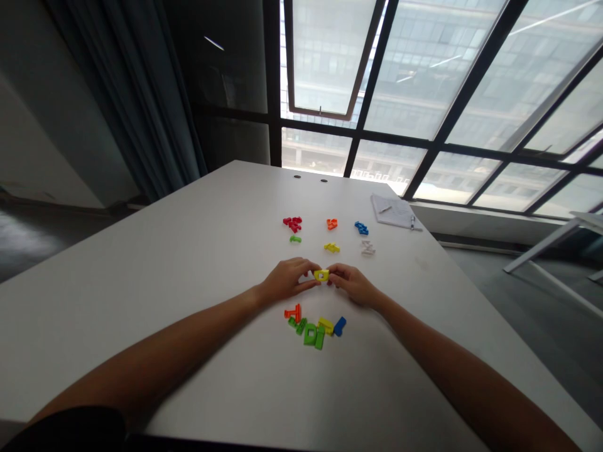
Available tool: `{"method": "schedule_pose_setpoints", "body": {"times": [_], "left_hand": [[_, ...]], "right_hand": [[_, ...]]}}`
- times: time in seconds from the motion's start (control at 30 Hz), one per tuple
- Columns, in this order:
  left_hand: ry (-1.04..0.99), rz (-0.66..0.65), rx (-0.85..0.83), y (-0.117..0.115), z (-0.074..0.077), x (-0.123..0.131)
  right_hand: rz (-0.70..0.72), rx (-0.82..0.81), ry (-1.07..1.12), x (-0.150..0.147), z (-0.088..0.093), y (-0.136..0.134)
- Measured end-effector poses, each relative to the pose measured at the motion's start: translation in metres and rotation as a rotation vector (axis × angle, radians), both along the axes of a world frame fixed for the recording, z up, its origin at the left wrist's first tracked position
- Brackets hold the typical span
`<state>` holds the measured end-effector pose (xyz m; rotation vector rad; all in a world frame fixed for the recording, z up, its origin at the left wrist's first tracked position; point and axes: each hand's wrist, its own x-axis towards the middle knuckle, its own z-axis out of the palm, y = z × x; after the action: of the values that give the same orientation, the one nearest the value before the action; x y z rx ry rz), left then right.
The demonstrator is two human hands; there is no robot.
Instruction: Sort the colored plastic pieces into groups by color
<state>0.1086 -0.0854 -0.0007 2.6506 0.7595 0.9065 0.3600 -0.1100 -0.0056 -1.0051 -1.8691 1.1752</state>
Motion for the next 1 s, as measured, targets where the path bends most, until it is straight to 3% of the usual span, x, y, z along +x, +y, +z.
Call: {"method": "schedule_pose_setpoints", "body": {"times": [0.1, 0.2, 0.33, 0.53, 0.7, 0.8, 1.0], "left_hand": [[-0.016, 0.034, 0.008, 0.001, -0.001, 0.0], [-0.004, 0.037, 0.009, 0.002, -0.001, 0.001], [-0.012, 0.058, -0.026, 0.002, -0.001, 0.001], [-0.058, 0.218, -0.135, 0.004, 0.0, 0.004], [0.013, 0.199, -0.118, 0.003, 0.002, 0.005], [0.027, 0.196, -0.113, 0.003, 0.001, 0.005], [0.054, 0.171, -0.093, 0.005, -0.001, 0.006]], "right_hand": [[-0.104, 0.238, 0.056, -0.004, -0.004, -0.004], [-0.126, 0.504, -0.027, -0.009, -0.003, -0.01], [-0.19, 0.694, -0.13, -0.011, 0.002, -0.013], [-0.437, 0.73, -0.324, 0.013, -0.007, 0.012], [-0.508, 0.647, -0.517, 0.028, -0.023, 0.032], [-0.503, 0.713, -0.587, 0.026, -0.023, 0.03], [-0.35, 0.795, -0.633, 0.019, -0.017, 0.02]]}}
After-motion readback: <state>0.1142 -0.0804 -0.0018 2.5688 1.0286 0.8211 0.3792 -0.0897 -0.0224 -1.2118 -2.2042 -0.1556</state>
